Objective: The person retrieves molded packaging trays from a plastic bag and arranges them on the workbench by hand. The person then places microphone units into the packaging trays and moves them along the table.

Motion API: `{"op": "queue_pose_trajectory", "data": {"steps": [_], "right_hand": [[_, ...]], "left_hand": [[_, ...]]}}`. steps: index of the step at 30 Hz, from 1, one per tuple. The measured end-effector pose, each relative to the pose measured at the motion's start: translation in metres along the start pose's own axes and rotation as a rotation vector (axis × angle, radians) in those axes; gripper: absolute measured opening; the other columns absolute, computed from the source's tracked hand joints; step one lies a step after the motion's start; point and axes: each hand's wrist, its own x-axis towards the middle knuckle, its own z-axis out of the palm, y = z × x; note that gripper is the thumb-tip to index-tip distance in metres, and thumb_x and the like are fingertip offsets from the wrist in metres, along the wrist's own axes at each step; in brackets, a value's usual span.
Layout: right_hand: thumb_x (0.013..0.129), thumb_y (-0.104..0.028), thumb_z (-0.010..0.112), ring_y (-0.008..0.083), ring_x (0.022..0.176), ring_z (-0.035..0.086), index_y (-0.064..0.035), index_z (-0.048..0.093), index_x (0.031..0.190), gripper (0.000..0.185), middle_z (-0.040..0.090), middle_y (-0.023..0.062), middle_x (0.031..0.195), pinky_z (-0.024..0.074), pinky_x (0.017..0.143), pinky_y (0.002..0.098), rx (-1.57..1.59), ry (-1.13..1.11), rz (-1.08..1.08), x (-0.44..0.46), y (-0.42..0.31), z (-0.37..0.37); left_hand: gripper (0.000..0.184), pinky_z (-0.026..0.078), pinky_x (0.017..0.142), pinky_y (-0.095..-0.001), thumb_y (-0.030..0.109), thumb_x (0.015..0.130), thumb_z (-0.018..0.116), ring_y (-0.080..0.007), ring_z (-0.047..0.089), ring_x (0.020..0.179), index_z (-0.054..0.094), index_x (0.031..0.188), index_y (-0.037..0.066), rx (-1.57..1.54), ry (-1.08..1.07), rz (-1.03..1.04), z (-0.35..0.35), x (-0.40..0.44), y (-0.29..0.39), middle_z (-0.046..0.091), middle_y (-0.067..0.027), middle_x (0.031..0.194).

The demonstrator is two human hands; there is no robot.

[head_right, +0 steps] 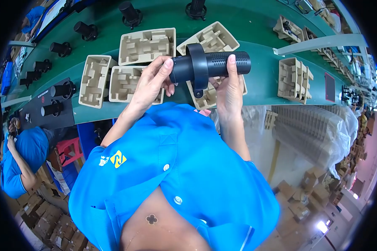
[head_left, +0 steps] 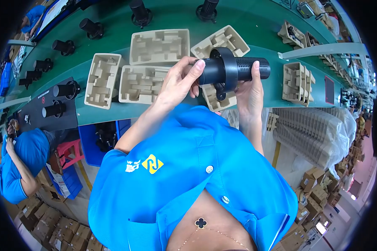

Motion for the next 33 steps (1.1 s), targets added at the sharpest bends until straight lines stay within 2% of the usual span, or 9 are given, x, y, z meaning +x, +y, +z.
{"op": "queue_pose_trajectory", "data": {"steps": [7, 10, 11, 14, 19, 26, 28, 30, 33], "right_hand": [[0.089, -0.048, 0.070, 0.0129, 0.106, 0.058, -0.0129, 0.052, 0.118, 0.049, 0.060, 0.0018, 0.108, 0.0492, 0.090, 0.0410, -0.035, 0.017, 0.001, -0.004, -0.003, 0.003], [0.089, -0.048, 0.070, 0.0130, 0.105, 0.059, -0.0124, 0.052, 0.119, 0.050, 0.060, 0.0016, 0.108, 0.0503, 0.087, 0.0404, -0.031, -0.011, 0.021, 0.000, -0.004, -0.005], [0.089, -0.047, 0.070, 0.0131, 0.104, 0.059, -0.0121, 0.052, 0.119, 0.050, 0.061, 0.0016, 0.108, 0.0508, 0.087, 0.0400, -0.031, -0.022, 0.032, 0.002, -0.004, -0.008], [0.089, -0.047, 0.070, 0.0131, 0.102, 0.060, -0.0111, 0.052, 0.121, 0.052, 0.062, 0.0016, 0.108, 0.0519, 0.081, 0.0375, -0.035, -0.031, 0.037, 0.004, -0.004, -0.009], [0.086, -0.047, 0.074, 0.0143, 0.100, 0.061, -0.0096, 0.052, 0.122, 0.056, 0.062, 0.0031, 0.110, 0.0515, 0.076, 0.0348, -0.050, 0.004, 0.089, 0.016, 0.002, -0.009], [0.085, -0.043, 0.076, 0.0218, 0.102, 0.061, 0.0002, 0.045, 0.129, 0.069, 0.059, 0.0121, 0.116, 0.0510, 0.086, 0.0433, -0.299, 0.136, 0.009, 0.120, 0.031, -0.042], [0.085, -0.044, 0.075, 0.0250, 0.108, 0.061, 0.0011, 0.043, 0.131, 0.072, 0.059, 0.0153, 0.119, 0.0530, 0.089, 0.0453, -0.364, 0.086, 0.097, 0.150, 0.038, -0.047], [0.086, -0.041, 0.074, 0.0306, 0.088, 0.070, -0.0022, 0.049, 0.125, 0.060, 0.066, 0.0169, 0.104, 0.0605, 0.070, 0.0437, -0.454, 0.023, 0.080, 0.186, 0.060, -0.061], [0.086, -0.040, 0.074, 0.0289, 0.084, 0.070, -0.0011, 0.052, 0.123, 0.058, 0.067, 0.0151, 0.102, 0.0609, 0.064, 0.0417, -0.631, 0.024, 0.104, 0.203, 0.068, -0.060]], "left_hand": [[0.051, 0.050, 0.055, -0.0253, 0.037, 0.092, 0.069, -0.0113, 0.061, 0.065, 0.055, 0.120, -0.003, 0.045, 0.009, -0.022, -0.004, 0.001, -0.003, 0.062, -0.0076, 0.083], [0.054, 0.053, 0.068, -0.0278, 0.022, 0.085, 0.076, -0.0131, 0.062, 0.084, 0.052, 0.129, 0.002, 0.208, -0.029, 0.311, -0.001, -0.001, -0.008, 0.062, -0.0097, 0.105], [0.064, 0.053, 0.083, -0.0328, 0.004, 0.077, 0.078, -0.0197, 0.059, 0.103, 0.051, 0.135, 0.008, 0.200, -0.020, 0.276, 0.001, -0.006, -0.007, 0.055, -0.0119, 0.125], [0.070, 0.051, 0.089, -0.0350, -0.006, 0.073, 0.076, -0.0222, 0.056, 0.114, 0.049, 0.137, 0.007, 0.506, 0.047, 0.543, 0.001, -0.002, -0.018, 0.049, -0.0127, 0.136], [0.073, 0.040, 0.103, -0.0436, -0.012, 0.067, 0.073, -0.0398, 0.045, 0.121, 0.049, 0.132, 0.008, 0.687, 0.056, 0.735, 0.002, 0.003, -0.029, 0.048, -0.0151, 0.127], [0.062, 0.043, 0.099, -0.0469, 0.015, 0.083, 0.073, -0.0420, 0.049, 0.118, 0.043, 0.137, 0.003, 0.883, 0.161, 0.406, -0.024, 0.052, -0.080, 0.053, -0.0234, 0.121], [0.048, 0.047, 0.092, -0.0425, 0.026, 0.090, 0.065, -0.0362, 0.059, 0.106, 0.053, 0.129, 0.000, 0.902, 0.170, 0.185, -0.026, 0.070, -0.092, 0.063, -0.0219, 0.107], [0.044, 0.050, 0.086, -0.0403, 0.036, 0.095, 0.057, -0.0326, 0.066, 0.094, 0.062, 0.118, -0.002, 0.945, 0.134, 0.002, -0.028, 0.094, -0.105, 0.070, -0.0199, 0.093], [0.057, 0.052, 0.076, -0.0406, 0.044, 0.099, 0.045, -0.0288, 0.069, 0.070, 0.070, 0.088, -0.006, 0.973, 0.066, -0.179, -0.028, 0.130, -0.140, 0.072, -0.0151, 0.073]]}}
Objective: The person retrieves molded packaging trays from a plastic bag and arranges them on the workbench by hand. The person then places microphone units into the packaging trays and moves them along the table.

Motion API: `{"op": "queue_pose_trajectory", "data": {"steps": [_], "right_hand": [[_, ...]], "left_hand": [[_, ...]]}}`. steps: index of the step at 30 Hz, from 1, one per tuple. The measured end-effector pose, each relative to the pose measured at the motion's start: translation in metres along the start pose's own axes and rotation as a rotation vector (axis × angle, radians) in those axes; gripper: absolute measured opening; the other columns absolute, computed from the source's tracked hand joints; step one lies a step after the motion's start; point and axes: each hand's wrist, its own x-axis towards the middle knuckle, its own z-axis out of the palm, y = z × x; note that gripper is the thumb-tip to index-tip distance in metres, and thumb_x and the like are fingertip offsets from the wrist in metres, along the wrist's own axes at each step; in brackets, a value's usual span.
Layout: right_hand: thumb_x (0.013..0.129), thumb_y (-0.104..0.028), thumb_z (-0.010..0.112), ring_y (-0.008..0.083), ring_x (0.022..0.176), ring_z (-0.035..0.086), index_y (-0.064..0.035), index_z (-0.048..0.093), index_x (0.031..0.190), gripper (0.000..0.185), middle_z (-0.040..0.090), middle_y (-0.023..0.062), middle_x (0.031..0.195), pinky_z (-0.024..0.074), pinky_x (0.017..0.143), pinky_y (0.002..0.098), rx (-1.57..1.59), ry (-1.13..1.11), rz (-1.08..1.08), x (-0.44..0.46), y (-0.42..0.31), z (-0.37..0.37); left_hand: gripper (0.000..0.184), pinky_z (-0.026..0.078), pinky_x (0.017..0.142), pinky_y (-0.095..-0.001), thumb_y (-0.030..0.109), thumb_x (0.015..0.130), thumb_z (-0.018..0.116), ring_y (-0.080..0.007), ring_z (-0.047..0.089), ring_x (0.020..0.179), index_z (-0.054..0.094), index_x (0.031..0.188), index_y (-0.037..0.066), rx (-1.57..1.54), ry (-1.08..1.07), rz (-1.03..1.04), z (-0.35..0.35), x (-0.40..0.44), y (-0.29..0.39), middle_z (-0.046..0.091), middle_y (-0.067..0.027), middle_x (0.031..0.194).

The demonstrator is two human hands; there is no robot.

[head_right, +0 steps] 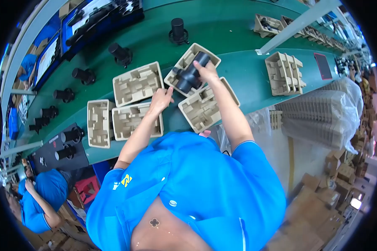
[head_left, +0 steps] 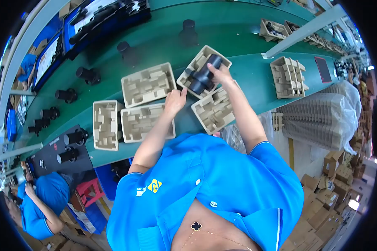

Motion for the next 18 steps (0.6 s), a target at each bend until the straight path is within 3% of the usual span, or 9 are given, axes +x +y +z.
{"op": "queue_pose_trajectory", "data": {"steps": [1, 3, 5, 6, 7, 12, 15, 17, 18], "right_hand": [[0.085, -0.036, 0.075, 0.0342, 0.102, 0.065, 0.0014, 0.050, 0.126, 0.061, 0.061, 0.0212, 0.115, 0.0585, 0.079, 0.0444, -0.044, -0.002, -0.006, 0.006, 0.005, 0.002], [0.084, -0.033, 0.075, 0.0407, 0.118, 0.050, 0.0047, 0.043, 0.133, 0.070, 0.048, 0.0263, 0.127, 0.0477, 0.097, 0.0480, -0.792, 0.553, -0.421, 0.003, 0.029, 0.016], [0.082, -0.034, 0.075, 0.0450, 0.123, 0.038, 0.0070, 0.035, 0.138, 0.081, 0.038, 0.0280, 0.131, 0.0367, 0.104, 0.0499, -0.613, 0.525, -0.475, -0.033, 0.003, 0.000], [0.081, -0.047, 0.073, 0.0438, 0.118, 0.038, 0.0054, 0.029, 0.143, 0.093, 0.038, 0.0267, 0.126, 0.0355, 0.105, 0.0487, -0.609, 0.602, -0.462, -0.022, 0.022, -0.006], [0.082, -0.050, 0.071, 0.0437, 0.121, 0.042, 0.0054, 0.034, 0.140, 0.089, 0.043, 0.0281, 0.127, 0.0380, 0.104, 0.0466, -0.591, 0.564, -0.273, -0.019, 0.029, -0.014], [0.084, -0.049, 0.070, 0.0352, 0.106, 0.065, -0.0014, 0.066, 0.116, 0.058, 0.068, 0.0219, 0.108, 0.0486, 0.093, 0.0447, -0.662, 0.235, 0.193, 0.020, -0.015, -0.074], [0.082, -0.051, 0.072, 0.0303, 0.087, 0.070, -0.0036, 0.073, 0.103, 0.051, 0.072, 0.0173, 0.089, 0.0529, 0.083, 0.0426, -0.524, 0.311, 0.149, 0.087, 0.007, -0.114], [0.086, -0.042, 0.073, 0.0152, 0.053, 0.056, -0.0016, 0.067, 0.078, 0.041, 0.068, 0.0095, 0.066, 0.0474, 0.049, 0.0342, -0.026, 0.316, 0.082, 0.111, -0.008, -0.142], [0.088, -0.036, 0.072, 0.0135, 0.052, 0.054, -0.0029, 0.064, 0.075, 0.036, 0.066, 0.0086, 0.066, 0.0455, 0.047, 0.0318, 0.087, 0.302, 0.092, 0.139, -0.005, -0.155]], "left_hand": [[0.057, 0.052, 0.067, -0.0384, 0.043, 0.100, 0.044, -0.0248, 0.067, 0.061, 0.069, 0.093, -0.008, 0.006, -0.102, -0.038, -0.004, 0.000, 0.013, 0.072, -0.0159, 0.073], [0.052, 0.049, 0.052, -0.0333, 0.040, 0.101, 0.044, -0.0199, 0.063, 0.052, 0.066, 0.100, -0.007, -0.219, -0.150, -0.097, 0.026, 0.027, -0.008, 0.072, -0.0168, 0.074], [0.045, 0.043, 0.039, -0.0276, 0.035, 0.102, 0.045, -0.0158, 0.059, 0.045, 0.059, 0.110, -0.007, -0.408, -0.074, -0.138, 0.035, 0.023, 0.010, 0.072, -0.0177, 0.077], [0.033, 0.047, 0.038, -0.0305, 0.025, 0.101, 0.049, -0.0204, 0.063, 0.046, 0.051, 0.109, -0.007, -0.552, -0.040, -0.155, 0.039, 0.025, 0.015, 0.069, -0.0192, 0.075], [0.033, 0.050, 0.040, -0.0313, 0.023, 0.101, 0.048, -0.0236, 0.065, 0.049, 0.046, 0.111, -0.009, -0.556, 0.018, -0.181, 0.043, 0.024, 0.026, 0.067, -0.0225, 0.081], [0.033, 0.051, 0.041, -0.0317, 0.021, 0.101, 0.045, -0.0243, 0.069, 0.055, 0.046, 0.112, -0.009, -0.434, 0.001, -0.168, 0.052, 0.089, 0.068, 0.067, -0.0223, 0.086], [0.036, 0.053, 0.047, -0.0307, 0.022, 0.102, 0.046, -0.0240, 0.069, 0.058, 0.048, 0.119, -0.009, -0.372, -0.088, -0.101, 0.063, 0.162, 0.107, 0.069, -0.0215, 0.089], [0.039, 0.057, 0.058, -0.0331, 0.026, 0.102, 0.047, -0.0236, 0.072, 0.077, 0.048, 0.125, -0.006, -0.403, -0.126, -0.076, 0.068, 0.193, 0.147, 0.067, -0.0225, 0.105], [0.042, 0.057, 0.062, -0.0351, 0.028, 0.102, 0.048, -0.0242, 0.070, 0.085, 0.047, 0.127, -0.006, -0.403, -0.118, 0.000, 0.073, 0.203, 0.161, 0.066, -0.0222, 0.111]]}}
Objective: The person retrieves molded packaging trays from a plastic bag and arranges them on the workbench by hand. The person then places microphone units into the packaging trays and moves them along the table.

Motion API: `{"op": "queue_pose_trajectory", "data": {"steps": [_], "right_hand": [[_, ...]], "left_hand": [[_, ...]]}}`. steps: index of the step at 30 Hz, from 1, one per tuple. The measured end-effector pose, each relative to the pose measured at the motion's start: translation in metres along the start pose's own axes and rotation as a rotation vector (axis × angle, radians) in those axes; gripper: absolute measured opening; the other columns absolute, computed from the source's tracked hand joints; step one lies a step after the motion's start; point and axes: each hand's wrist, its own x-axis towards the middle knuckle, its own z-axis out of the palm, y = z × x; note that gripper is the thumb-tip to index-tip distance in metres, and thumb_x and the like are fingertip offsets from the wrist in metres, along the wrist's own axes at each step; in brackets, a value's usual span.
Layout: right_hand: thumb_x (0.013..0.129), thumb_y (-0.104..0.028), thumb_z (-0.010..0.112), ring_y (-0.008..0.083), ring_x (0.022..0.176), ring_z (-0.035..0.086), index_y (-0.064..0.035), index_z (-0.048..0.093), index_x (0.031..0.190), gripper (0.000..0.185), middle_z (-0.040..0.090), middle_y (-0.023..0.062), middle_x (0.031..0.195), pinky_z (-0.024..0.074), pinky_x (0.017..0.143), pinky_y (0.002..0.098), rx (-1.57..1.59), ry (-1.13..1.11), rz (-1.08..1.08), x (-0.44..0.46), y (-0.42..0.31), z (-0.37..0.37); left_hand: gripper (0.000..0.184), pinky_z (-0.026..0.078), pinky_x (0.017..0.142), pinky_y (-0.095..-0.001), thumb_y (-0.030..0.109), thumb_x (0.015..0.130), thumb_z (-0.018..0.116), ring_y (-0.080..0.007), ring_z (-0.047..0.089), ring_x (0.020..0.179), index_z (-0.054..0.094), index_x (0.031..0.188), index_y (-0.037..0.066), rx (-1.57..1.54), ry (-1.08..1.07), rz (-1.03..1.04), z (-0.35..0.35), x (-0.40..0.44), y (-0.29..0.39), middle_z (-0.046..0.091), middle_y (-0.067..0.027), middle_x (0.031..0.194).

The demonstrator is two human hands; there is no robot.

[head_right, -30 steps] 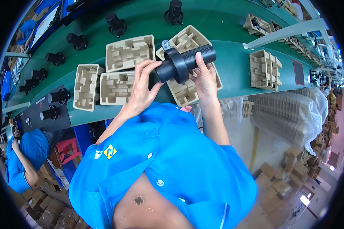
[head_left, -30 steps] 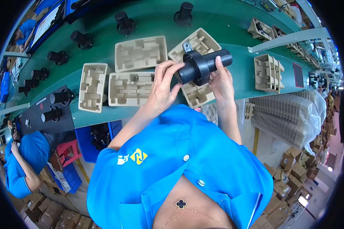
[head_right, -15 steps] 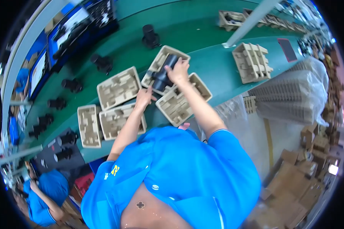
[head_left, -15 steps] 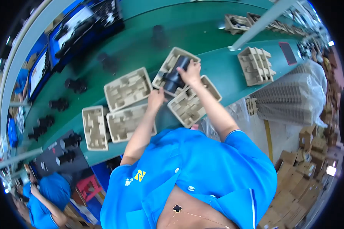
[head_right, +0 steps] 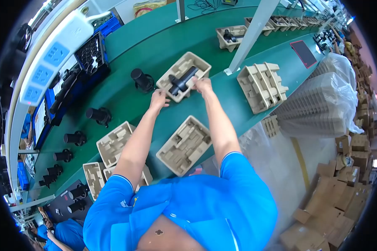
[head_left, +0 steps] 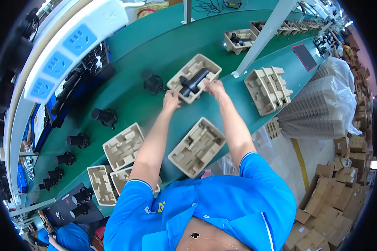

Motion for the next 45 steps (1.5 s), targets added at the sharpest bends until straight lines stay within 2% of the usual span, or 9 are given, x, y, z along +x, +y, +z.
{"op": "queue_pose_trajectory", "data": {"steps": [7, 13, 17, 20, 23, 31, 35, 41, 45], "right_hand": [[0.095, -0.023, 0.066, 0.0117, 0.053, 0.053, -0.0034, 0.059, 0.085, 0.023, 0.057, 0.0042, 0.071, 0.0499, 0.047, 0.0260, 0.468, 0.106, -0.021, 0.179, -0.010, -0.027], [0.090, -0.031, 0.072, 0.0201, 0.077, 0.063, -0.0051, 0.060, 0.106, 0.032, 0.063, 0.0080, 0.088, 0.0590, 0.073, 0.0362, 0.573, -0.004, 0.043, 0.219, -0.016, -0.049], [0.085, -0.041, 0.071, 0.0400, 0.108, 0.057, 0.0096, 0.049, 0.128, 0.071, 0.057, 0.0272, 0.123, 0.0461, 0.096, 0.0497, -0.214, 0.812, -0.120, 0.160, -0.016, -0.029], [0.091, -0.021, 0.067, 0.0251, 0.104, 0.057, 0.0063, 0.057, 0.122, 0.043, 0.059, 0.0181, 0.118, 0.0469, 0.088, 0.0359, -0.121, 0.381, -0.884, 0.058, -0.018, 0.007], [0.091, -0.029, 0.067, 0.0330, 0.119, 0.051, -0.0051, 0.058, 0.127, 0.044, 0.058, 0.0169, 0.125, 0.0395, 0.103, 0.0423, -0.458, -0.156, -1.035, -0.052, -0.063, 0.028], [0.087, -0.036, 0.073, 0.0207, 0.117, 0.056, 0.0026, 0.030, 0.148, 0.084, 0.055, 0.0173, 0.127, 0.0450, 0.101, 0.0370, 0.006, -0.976, -0.568, -0.229, -0.120, 0.056], [0.093, -0.032, 0.066, 0.0222, 0.103, 0.065, -0.0015, 0.044, 0.134, 0.056, 0.064, 0.0169, 0.114, 0.0519, 0.093, 0.0337, 0.335, -0.979, -0.358, -0.289, -0.104, 0.062], [0.098, -0.034, 0.055, 0.0300, 0.104, 0.066, 0.0013, 0.044, 0.129, 0.048, 0.062, 0.0254, 0.117, 0.0565, 0.089, 0.0425, 0.431, -0.834, -0.329, -0.341, -0.075, 0.068], [0.100, -0.035, 0.052, 0.0308, 0.108, 0.065, 0.0017, 0.042, 0.132, 0.049, 0.060, 0.0257, 0.121, 0.0549, 0.092, 0.0433, 0.463, -0.803, -0.339, -0.363, -0.059, 0.067]], "left_hand": [[0.078, 0.033, 0.108, -0.0506, 0.024, 0.087, 0.070, -0.0466, 0.035, 0.128, 0.027, 0.145, -0.004, 0.443, 0.594, 0.739, -0.024, 0.001, 0.025, 0.034, -0.0283, 0.141], [0.102, 0.038, 0.102, -0.0487, 0.041, 0.073, 0.083, -0.0446, 0.040, 0.118, 0.025, 0.140, -0.009, 0.500, 0.813, 0.424, -0.069, 0.041, 0.020, 0.041, -0.0285, 0.125], [0.092, 0.041, 0.101, -0.0469, 0.036, 0.076, 0.081, -0.0431, 0.047, 0.120, 0.028, 0.139, -0.003, 0.256, 0.654, 0.404, -0.072, 0.073, 0.026, 0.046, -0.0273, 0.129], [0.082, 0.047, 0.097, -0.0459, 0.032, 0.078, 0.079, -0.0410, 0.059, 0.113, 0.030, 0.135, -0.001, 0.147, 0.468, 0.344, -0.075, 0.079, 0.036, 0.059, -0.0261, 0.121], [0.080, 0.048, 0.095, -0.0383, 0.035, 0.078, 0.081, -0.0314, 0.061, 0.110, 0.037, 0.130, -0.005, 0.022, 0.193, 0.512, -0.097, 0.040, 0.060, 0.061, -0.0231, 0.115], [0.064, 0.039, 0.105, -0.0400, 0.044, 0.092, 0.066, -0.0242, 0.051, 0.124, 0.047, 0.133, -0.003, -0.314, -0.125, 0.641, -0.145, -0.180, 0.088, 0.055, -0.0173, 0.131], [0.068, 0.042, 0.105, -0.0421, 0.054, 0.101, 0.040, -0.0278, 0.053, 0.126, 0.046, 0.136, -0.004, -0.653, 0.070, 0.233, -0.145, -0.261, 0.024, 0.056, -0.0202, 0.132], [0.075, 0.055, 0.089, -0.0490, 0.058, 0.103, 0.023, -0.0357, 0.062, 0.112, 0.040, 0.136, -0.007, -1.111, -0.674, -0.012, -0.118, -0.361, -0.013, 0.060, -0.0291, 0.122], [0.078, 0.054, 0.093, -0.0475, 0.058, 0.103, 0.019, -0.0374, 0.060, 0.115, 0.038, 0.137, -0.009, -1.192, -0.701, -0.029, -0.119, -0.380, -0.019, 0.058, -0.0309, 0.124]]}}
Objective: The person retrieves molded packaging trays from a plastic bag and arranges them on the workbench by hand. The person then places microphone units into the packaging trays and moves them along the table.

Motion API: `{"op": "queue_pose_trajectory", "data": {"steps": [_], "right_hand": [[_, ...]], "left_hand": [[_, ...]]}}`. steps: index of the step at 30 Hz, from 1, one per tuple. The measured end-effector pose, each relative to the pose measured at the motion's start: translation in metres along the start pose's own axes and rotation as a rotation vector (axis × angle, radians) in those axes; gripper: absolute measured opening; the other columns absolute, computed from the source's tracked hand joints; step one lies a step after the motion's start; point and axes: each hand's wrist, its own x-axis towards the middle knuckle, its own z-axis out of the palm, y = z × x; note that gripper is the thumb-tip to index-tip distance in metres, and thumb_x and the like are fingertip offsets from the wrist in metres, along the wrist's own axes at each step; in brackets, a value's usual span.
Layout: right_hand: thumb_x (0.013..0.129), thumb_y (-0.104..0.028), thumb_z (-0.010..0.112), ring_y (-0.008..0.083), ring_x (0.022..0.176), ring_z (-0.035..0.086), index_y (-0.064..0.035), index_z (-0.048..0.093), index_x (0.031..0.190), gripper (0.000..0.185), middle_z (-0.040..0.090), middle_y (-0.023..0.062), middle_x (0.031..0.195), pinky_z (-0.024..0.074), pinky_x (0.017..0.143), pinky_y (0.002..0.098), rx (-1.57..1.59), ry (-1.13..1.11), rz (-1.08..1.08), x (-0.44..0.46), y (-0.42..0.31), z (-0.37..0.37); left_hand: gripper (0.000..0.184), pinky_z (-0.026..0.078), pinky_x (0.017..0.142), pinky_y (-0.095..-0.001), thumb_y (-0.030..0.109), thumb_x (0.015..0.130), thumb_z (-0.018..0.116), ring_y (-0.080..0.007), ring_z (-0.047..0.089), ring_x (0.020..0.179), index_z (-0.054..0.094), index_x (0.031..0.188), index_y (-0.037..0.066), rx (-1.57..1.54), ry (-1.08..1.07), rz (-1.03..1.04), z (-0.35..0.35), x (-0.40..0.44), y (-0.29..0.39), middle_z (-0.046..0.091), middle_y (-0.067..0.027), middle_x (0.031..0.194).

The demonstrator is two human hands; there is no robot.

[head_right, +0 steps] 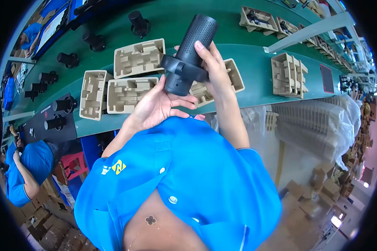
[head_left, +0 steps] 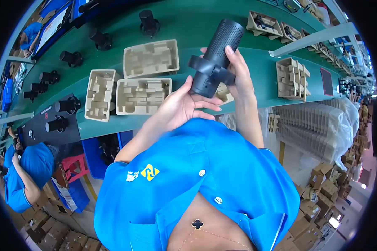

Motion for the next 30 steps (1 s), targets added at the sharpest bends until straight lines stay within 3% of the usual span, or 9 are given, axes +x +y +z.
{"op": "queue_pose_trajectory", "data": {"steps": [5, 10, 14, 15, 16, 23, 26, 27, 30], "right_hand": [[0.094, -0.025, 0.067, 0.0215, 0.107, 0.064, 0.0014, 0.045, 0.131, 0.051, 0.063, 0.0184, 0.119, 0.0505, 0.096, 0.0354, -0.003, 0.024, -0.093, -0.018, -0.003, 0.012], [0.092, -0.022, 0.070, 0.0182, 0.111, 0.059, 0.0015, 0.047, 0.129, 0.049, 0.061, 0.0119, 0.117, 0.0459, 0.099, 0.0342, -0.086, 0.069, -0.197, -0.028, -0.003, 0.015], [0.092, -0.019, 0.070, 0.0186, 0.112, 0.058, 0.0016, 0.047, 0.129, 0.049, 0.061, 0.0118, 0.118, 0.0449, 0.100, 0.0341, -0.081, 0.128, -0.212, -0.034, -0.004, 0.016], [0.092, -0.019, 0.071, 0.0187, 0.112, 0.058, 0.0017, 0.047, 0.129, 0.049, 0.061, 0.0119, 0.118, 0.0447, 0.101, 0.0341, -0.082, 0.137, -0.213, -0.035, -0.005, 0.016], [0.097, -0.022, 0.061, 0.0295, 0.124, 0.054, 0.0054, 0.037, 0.139, 0.056, 0.054, 0.0245, 0.132, 0.0420, 0.107, 0.0423, -0.201, 0.123, -0.224, -0.035, -0.007, 0.016], [0.097, -0.018, 0.061, 0.0326, 0.125, 0.054, 0.0060, 0.032, 0.143, 0.059, 0.050, 0.0291, 0.136, 0.0420, 0.108, 0.0446, -0.132, 0.065, -0.208, -0.033, -0.008, 0.016], [0.096, -0.016, 0.062, 0.0343, 0.125, 0.053, 0.0054, 0.031, 0.143, 0.061, 0.049, 0.0299, 0.136, 0.0423, 0.108, 0.0450, -0.152, 0.056, -0.231, -0.036, -0.007, 0.019], [0.087, -0.019, 0.076, 0.0278, 0.121, 0.056, 0.0065, 0.033, 0.141, 0.074, 0.058, 0.0201, 0.125, 0.0443, 0.105, 0.0392, -0.061, 0.113, -0.206, -0.038, -0.009, 0.028], [0.086, -0.018, 0.077, 0.0257, 0.120, 0.056, 0.0054, 0.033, 0.142, 0.076, 0.057, 0.0169, 0.125, 0.0455, 0.103, 0.0382, -0.084, 0.197, -0.287, -0.044, -0.003, 0.038]], "left_hand": [[0.068, 0.056, 0.088, -0.0425, 0.053, 0.104, 0.028, -0.0326, 0.063, 0.109, 0.041, 0.137, -0.005, 0.078, 0.022, 0.048, -0.012, -0.018, -0.002, 0.060, -0.0256, 0.121], [0.057, 0.058, 0.082, -0.0395, 0.046, 0.103, 0.042, -0.0297, 0.065, 0.103, 0.038, 0.138, 0.001, 0.259, 0.132, 0.192, -0.017, -0.025, -0.003, 0.058, -0.0223, 0.122], [0.045, 0.058, 0.081, -0.0360, 0.015, 0.100, 0.056, -0.0270, 0.066, 0.102, 0.035, 0.136, -0.001, 0.500, 0.251, 0.414, -0.006, -0.026, -0.001, 0.055, -0.0182, 0.123], [0.052, 0.058, 0.080, -0.0341, 0.004, 0.094, 0.062, -0.0257, 0.065, 0.102, 0.034, 0.136, -0.001, 0.471, 0.271, 0.430, -0.007, -0.026, 0.001, 0.051, -0.0167, 0.126], [0.053, 0.058, 0.081, -0.0339, 0.003, 0.093, 0.064, -0.0256, 0.065, 0.103, 0.034, 0.137, 0.000, 0.504, 0.277, 0.470, -0.008, -0.027, 0.001, 0.050, -0.0165, 0.127], [0.073, 0.055, 0.089, -0.0297, -0.006, 0.080, 0.075, -0.0221, 0.060, 0.114, 0.035, 0.140, 0.003, 0.693, 0.386, 0.710, -0.007, -0.021, 0.000, 0.047, -0.0174, 0.131], [0.072, 0.053, 0.092, -0.0321, -0.008, 0.077, 0.075, -0.0214, 0.059, 0.114, 0.038, 0.138, 0.004, 0.783, 0.401, 0.729, -0.014, -0.021, -0.003, 0.046, -0.0143, 0.130], [0.073, 0.053, 0.093, -0.0328, -0.009, 0.076, 0.075, -0.0212, 0.059, 0.114, 0.039, 0.137, 0.005, 0.788, 0.410, 0.750, -0.017, -0.020, -0.004, 0.046, -0.0130, 0.130], [0.074, 0.051, 0.095, -0.0345, -0.011, 0.073, 0.075, -0.0209, 0.058, 0.113, 0.041, 0.136, 0.007, 0.837, 0.450, 0.818, -0.022, -0.017, -0.007, 0.046, -0.0095, 0.128]]}}
